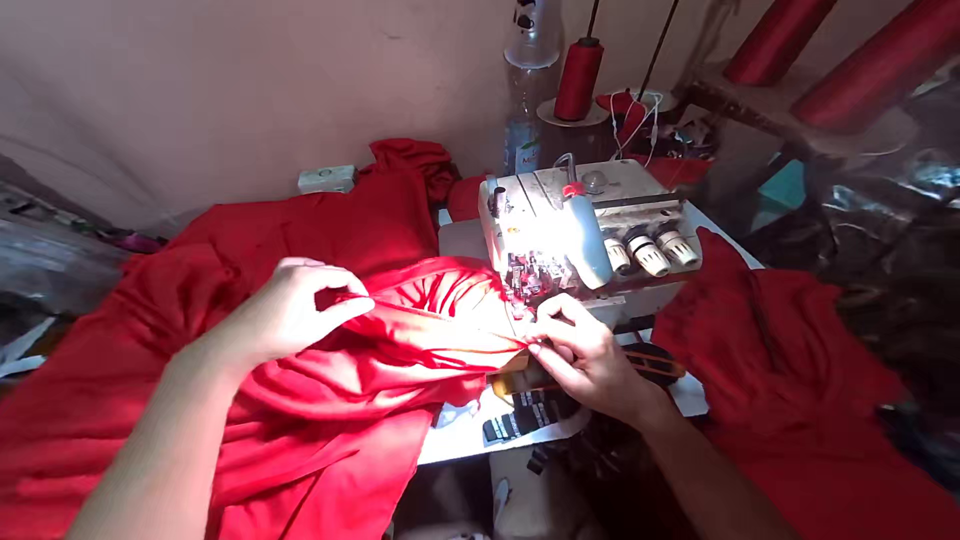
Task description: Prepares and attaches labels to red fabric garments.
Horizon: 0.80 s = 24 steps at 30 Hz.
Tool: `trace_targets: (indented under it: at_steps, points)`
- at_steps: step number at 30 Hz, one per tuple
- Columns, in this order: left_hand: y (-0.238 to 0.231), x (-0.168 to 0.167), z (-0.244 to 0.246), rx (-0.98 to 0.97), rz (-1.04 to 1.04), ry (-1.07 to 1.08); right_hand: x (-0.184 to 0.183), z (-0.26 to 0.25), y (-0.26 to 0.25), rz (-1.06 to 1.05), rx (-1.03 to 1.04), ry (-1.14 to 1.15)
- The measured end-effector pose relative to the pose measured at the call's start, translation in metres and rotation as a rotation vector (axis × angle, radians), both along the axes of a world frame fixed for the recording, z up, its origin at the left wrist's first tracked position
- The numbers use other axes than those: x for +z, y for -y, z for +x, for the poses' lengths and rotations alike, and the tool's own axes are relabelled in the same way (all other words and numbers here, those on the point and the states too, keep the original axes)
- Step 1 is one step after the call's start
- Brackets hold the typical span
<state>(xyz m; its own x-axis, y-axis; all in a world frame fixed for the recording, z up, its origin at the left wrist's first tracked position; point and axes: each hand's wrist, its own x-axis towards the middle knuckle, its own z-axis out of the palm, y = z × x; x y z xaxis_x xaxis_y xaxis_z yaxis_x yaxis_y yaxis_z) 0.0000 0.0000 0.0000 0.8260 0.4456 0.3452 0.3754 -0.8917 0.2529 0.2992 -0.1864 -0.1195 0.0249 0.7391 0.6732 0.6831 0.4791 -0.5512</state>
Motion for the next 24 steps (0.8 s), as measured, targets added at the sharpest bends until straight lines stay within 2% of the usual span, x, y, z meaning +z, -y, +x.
trace_targets:
  at_steps: [2, 4, 5, 8, 11, 14, 17, 21, 24]
  points:
    - [0.014, 0.036, -0.008, -0.201, -0.137, 0.085, 0.007, -0.007, -0.003, 0.01, -0.035, 0.044]
    - [0.015, 0.055, -0.012, -0.468, -0.363, 0.138, 0.016, -0.019, -0.01, 0.048, -0.068, 0.045]
    - [0.021, 0.064, -0.007, -0.504, -0.41, 0.146, 0.022, -0.025, -0.013, 0.057, -0.073, 0.012]
    - [0.042, 0.083, 0.009, -0.366, -0.384, 0.174, 0.04, -0.042, -0.021, 0.037, 0.028, -0.223]
    - [0.04, 0.087, 0.01, -0.235, -0.373, 0.215, 0.05, -0.053, -0.026, -0.004, 0.135, -0.434]
    - [0.038, 0.089, 0.01, -0.177, -0.377, 0.199, 0.059, -0.06, -0.03, -0.089, 0.129, -0.54]
    - [0.038, 0.092, 0.01, -0.181, -0.358, 0.145, 0.066, -0.063, -0.029, -0.109, 0.133, -0.542]
    - [0.039, 0.095, 0.012, -0.283, -0.316, 0.09, 0.072, -0.065, -0.026, -0.021, 0.086, -0.401]
    - [0.058, 0.092, 0.019, -0.238, -0.117, 0.068, 0.07, -0.055, -0.013, 0.035, 0.065, -0.289]
